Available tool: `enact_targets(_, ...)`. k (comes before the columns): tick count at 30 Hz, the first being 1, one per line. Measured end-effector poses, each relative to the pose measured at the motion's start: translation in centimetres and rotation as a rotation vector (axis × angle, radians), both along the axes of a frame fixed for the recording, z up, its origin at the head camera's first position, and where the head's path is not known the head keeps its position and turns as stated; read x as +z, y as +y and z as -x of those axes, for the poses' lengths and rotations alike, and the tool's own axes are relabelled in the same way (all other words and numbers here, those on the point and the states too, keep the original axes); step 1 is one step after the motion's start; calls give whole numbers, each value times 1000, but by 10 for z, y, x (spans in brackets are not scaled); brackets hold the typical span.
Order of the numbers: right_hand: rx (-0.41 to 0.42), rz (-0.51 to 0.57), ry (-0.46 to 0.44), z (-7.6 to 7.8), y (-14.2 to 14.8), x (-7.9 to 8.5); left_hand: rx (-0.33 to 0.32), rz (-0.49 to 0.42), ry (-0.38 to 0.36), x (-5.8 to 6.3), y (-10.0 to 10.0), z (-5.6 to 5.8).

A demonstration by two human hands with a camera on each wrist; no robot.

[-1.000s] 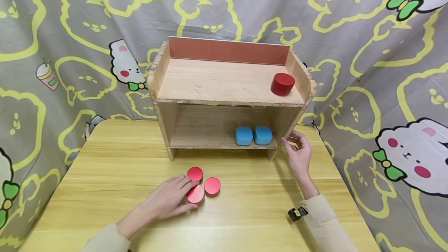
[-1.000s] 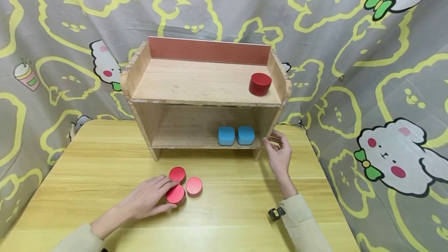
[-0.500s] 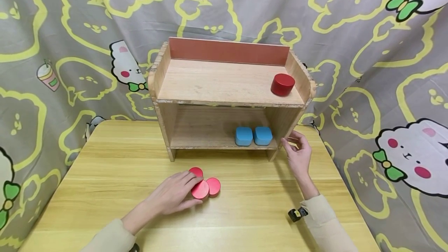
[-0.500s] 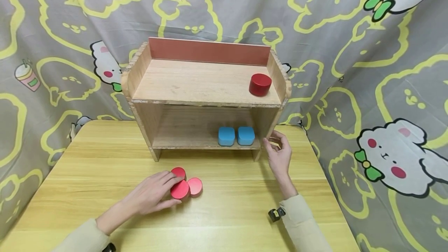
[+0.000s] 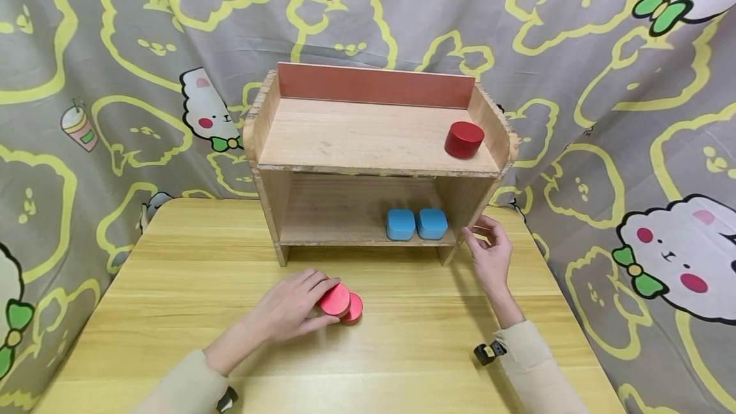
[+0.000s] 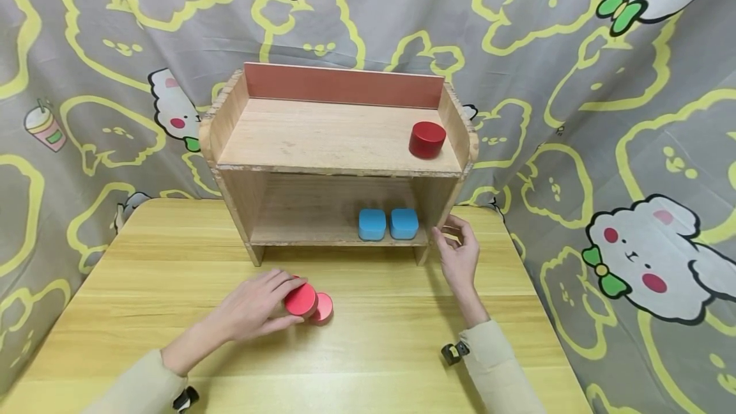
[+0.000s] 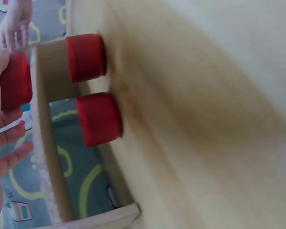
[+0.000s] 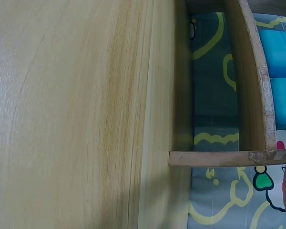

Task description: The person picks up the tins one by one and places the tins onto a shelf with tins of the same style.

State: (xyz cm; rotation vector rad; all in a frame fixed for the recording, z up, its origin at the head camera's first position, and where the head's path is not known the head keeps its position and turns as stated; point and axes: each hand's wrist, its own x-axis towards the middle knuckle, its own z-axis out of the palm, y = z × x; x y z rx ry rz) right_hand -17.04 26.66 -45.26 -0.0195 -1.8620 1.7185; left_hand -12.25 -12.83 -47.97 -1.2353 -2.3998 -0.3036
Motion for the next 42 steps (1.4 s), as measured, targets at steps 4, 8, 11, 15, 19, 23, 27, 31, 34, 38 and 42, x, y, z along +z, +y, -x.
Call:
enact_targets(4,2,-2,7,0,0,-1,-18,-9,20,10,2,5)
enact_targets(8,10,6,21,0,0,-1,-36,-16,50,20,5,9)
enact_targets(11,8,5,20,1,0,-1,-51,-28,72,25,8,12)
enact_targets(15,-1,-4,14,5,4,-8,-65,-42,86,33,14,16)
enact_targets(19,-9,-11,13,12,11,-20,-71,-36,94,43,19,18)
enact_targets(23,-9,-18,13,14,14,-23,-86,-21,135,52,23,21)
enact_targets(27,1,-21,18,14,14,-23,-101,1,196,63,26,25)
enact_targets(31,2,-15,20,13,13,-22,-111,25,227,76,28,29)
enact_targets(34,3,-10,24,14,13,-22,-122,30,237,85,32,32)
enact_targets(38,2,-12,28,15,14,-23,-139,23,260,96,38,37)
enact_targets(42,0,-12,21,15,14,-22,-154,21,289,108,45,41)
